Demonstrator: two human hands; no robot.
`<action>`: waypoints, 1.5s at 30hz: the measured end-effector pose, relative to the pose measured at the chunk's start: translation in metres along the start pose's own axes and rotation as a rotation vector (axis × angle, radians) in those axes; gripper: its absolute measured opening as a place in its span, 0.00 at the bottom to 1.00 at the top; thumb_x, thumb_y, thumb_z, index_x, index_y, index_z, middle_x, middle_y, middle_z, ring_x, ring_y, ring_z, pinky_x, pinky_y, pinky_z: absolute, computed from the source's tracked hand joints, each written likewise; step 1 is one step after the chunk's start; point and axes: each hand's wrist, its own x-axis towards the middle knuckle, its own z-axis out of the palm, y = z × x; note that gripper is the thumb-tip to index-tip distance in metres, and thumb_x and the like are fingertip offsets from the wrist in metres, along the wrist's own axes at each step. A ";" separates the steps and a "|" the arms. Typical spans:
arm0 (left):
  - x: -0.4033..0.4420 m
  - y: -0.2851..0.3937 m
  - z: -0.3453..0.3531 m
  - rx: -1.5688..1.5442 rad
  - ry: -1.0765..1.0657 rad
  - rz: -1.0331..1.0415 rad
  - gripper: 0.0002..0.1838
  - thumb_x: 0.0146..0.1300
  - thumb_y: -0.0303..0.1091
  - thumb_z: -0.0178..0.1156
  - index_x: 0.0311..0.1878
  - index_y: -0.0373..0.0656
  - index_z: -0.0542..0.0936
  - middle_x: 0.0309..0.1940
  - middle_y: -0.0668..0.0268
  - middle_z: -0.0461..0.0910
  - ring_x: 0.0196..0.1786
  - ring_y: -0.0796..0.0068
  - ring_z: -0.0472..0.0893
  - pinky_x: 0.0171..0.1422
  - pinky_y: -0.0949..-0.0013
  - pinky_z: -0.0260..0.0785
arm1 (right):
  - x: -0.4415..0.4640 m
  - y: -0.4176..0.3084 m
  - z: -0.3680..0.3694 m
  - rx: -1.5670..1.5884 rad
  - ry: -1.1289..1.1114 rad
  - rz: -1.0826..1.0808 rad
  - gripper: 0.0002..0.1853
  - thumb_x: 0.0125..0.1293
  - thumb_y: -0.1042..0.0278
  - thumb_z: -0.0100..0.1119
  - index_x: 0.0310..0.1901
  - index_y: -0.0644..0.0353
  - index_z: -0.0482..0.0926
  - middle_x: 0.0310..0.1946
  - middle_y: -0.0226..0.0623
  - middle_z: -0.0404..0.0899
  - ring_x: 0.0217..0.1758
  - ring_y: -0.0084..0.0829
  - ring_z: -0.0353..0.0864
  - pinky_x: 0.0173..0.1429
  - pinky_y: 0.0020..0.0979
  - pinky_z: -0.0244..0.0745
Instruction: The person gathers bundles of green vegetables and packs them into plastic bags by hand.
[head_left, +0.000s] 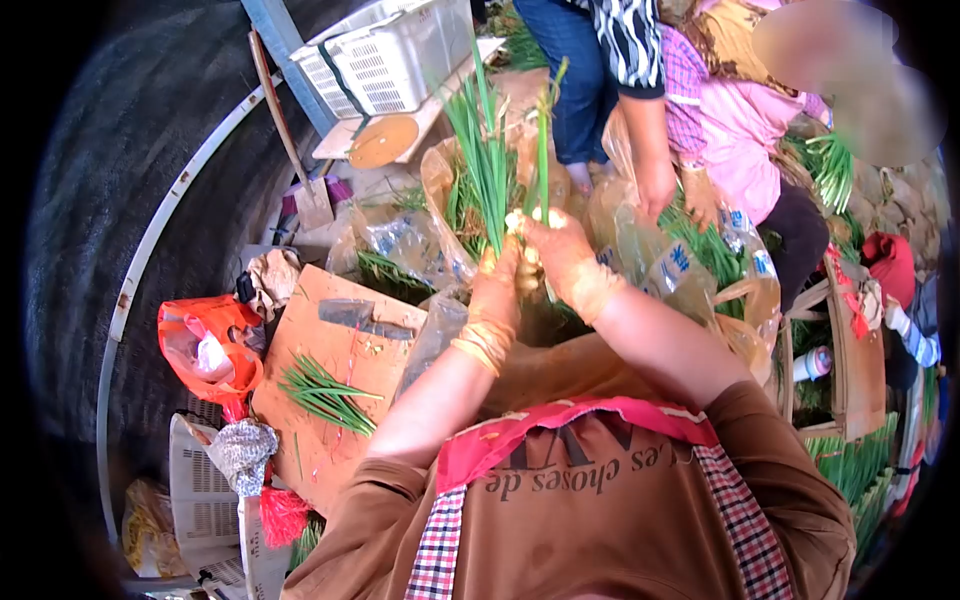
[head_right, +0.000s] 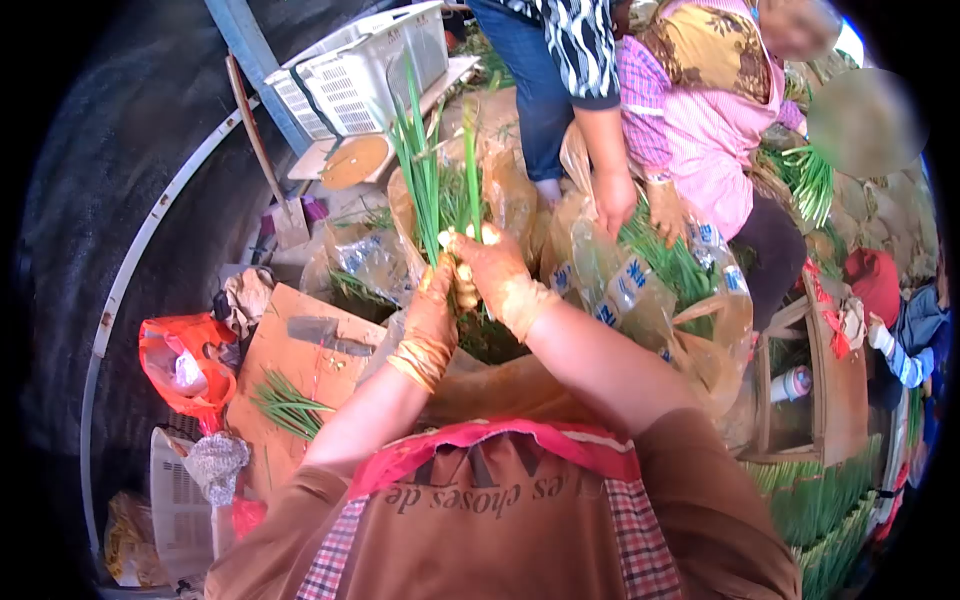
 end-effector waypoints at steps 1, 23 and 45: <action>0.001 0.002 0.001 -0.028 0.021 -0.034 0.16 0.66 0.49 0.53 0.48 0.49 0.75 0.31 0.75 0.78 0.27 0.81 0.74 0.29 0.76 0.65 | 0.002 0.004 0.003 0.012 0.050 -0.050 0.03 0.64 0.69 0.55 0.40 0.54 0.76 0.19 0.24 0.69 0.17 0.19 0.65 0.18 0.25 0.60; 0.015 0.016 -0.056 0.140 0.269 0.273 0.09 0.68 0.34 0.52 0.48 0.46 0.76 0.26 0.70 0.76 0.22 0.79 0.73 0.24 0.76 0.67 | 0.067 -0.059 0.053 -1.603 0.155 -0.504 0.49 0.51 0.42 0.66 0.63 0.75 0.58 0.56 0.58 0.70 0.58 0.47 0.73 0.57 0.34 0.73; 0.009 0.057 -0.085 -0.136 0.372 -0.007 0.13 0.68 0.46 0.51 0.43 0.48 0.77 0.26 0.73 0.76 0.23 0.87 0.70 0.23 0.77 0.62 | -0.058 -0.035 0.060 -0.750 -0.522 -0.872 0.10 0.59 0.62 0.57 0.39 0.56 0.78 0.33 0.41 0.80 0.38 0.40 0.80 0.45 0.35 0.74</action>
